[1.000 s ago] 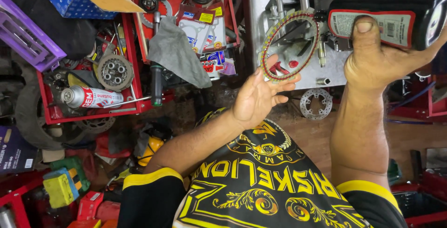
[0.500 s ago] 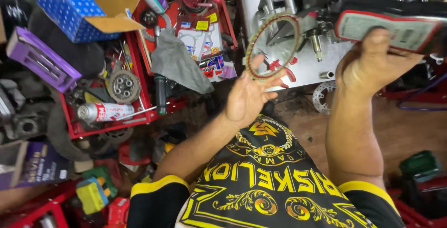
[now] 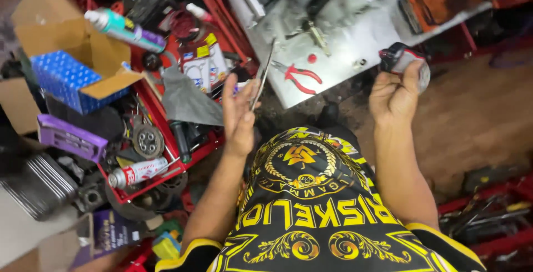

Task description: Oiling and installing clutch plates into a motorcycle engine clutch basket

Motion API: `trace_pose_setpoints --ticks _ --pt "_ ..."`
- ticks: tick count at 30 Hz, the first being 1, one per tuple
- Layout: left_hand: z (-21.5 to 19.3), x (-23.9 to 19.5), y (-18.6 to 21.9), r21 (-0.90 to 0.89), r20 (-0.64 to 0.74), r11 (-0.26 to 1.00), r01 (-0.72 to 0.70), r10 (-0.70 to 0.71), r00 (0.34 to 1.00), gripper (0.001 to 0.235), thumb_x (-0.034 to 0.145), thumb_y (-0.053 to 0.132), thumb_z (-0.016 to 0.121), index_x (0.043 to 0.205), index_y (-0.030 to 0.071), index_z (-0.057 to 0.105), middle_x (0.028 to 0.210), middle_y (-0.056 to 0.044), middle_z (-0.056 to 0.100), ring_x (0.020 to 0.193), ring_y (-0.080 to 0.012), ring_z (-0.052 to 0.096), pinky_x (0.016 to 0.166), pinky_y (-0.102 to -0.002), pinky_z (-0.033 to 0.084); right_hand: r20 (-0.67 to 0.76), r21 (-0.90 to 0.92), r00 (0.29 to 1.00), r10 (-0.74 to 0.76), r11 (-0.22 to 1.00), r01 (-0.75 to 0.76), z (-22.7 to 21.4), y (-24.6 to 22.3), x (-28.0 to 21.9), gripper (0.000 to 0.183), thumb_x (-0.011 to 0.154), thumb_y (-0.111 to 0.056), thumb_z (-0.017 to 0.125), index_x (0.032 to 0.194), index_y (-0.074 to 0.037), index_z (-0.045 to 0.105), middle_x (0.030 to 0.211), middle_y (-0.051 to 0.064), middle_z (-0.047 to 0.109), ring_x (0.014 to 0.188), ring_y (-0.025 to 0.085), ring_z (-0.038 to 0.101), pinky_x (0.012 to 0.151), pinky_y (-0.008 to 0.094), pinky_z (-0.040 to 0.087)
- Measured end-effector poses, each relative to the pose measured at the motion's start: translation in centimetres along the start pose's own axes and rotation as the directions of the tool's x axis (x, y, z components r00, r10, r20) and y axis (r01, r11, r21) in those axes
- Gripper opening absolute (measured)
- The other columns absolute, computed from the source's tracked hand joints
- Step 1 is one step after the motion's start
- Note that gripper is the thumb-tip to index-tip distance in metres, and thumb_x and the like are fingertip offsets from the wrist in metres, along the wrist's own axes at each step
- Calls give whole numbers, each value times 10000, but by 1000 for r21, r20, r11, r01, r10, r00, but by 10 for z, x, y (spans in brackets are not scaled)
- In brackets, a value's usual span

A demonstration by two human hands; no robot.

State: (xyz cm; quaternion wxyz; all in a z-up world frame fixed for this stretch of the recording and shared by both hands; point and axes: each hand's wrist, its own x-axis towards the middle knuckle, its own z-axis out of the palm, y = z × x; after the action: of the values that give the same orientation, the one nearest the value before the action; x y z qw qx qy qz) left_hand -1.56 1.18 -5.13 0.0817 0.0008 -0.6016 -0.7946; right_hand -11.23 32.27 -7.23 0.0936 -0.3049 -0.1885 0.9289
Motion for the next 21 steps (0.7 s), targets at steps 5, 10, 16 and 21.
trace_pose_setpoints --ticks 5,10,16,21 --pt "20 14 4 219 72 946 -240 229 971 1059 864 256 790 1643 31 110 1551 -283 474 1432 -306 470 1134 -394 434 -145 -9 978 148 989 -151 -70 -8 71 235 894 -225 771 861 -110 568 756 15 624 694 150 687 595 223 604" --pt "42 24 17 553 171 688 -470 458 873 1130 773 310 899 1567 -113 216 1491 -371 477 1409 -401 482 1133 -412 426 -197 -256 958 206 933 -253 -65 -14 101 396 875 -448 755 1061 -199 509 915 81 617 804 253 695 565 249 472" --pt "61 32 22 781 438 113 -614 601 668 1054 763 617 839 1446 -73 428 1304 -383 599 1143 -511 588 975 -591 504 -190 -491 964 186 832 -257 -61 -27 135 256 1019 -456 590 1262 -381 562 797 100 651 588 205 686 483 238 406" --pt "89 43 21 761 561 -46 -647 546 622 961 800 524 873 1518 123 378 1414 -242 584 1210 -389 563 985 -494 535 19 -493 961 274 839 -230 -74 -26 173 268 1051 -422 571 1312 -369 546 818 154 757 641 256 770 462 268 496"
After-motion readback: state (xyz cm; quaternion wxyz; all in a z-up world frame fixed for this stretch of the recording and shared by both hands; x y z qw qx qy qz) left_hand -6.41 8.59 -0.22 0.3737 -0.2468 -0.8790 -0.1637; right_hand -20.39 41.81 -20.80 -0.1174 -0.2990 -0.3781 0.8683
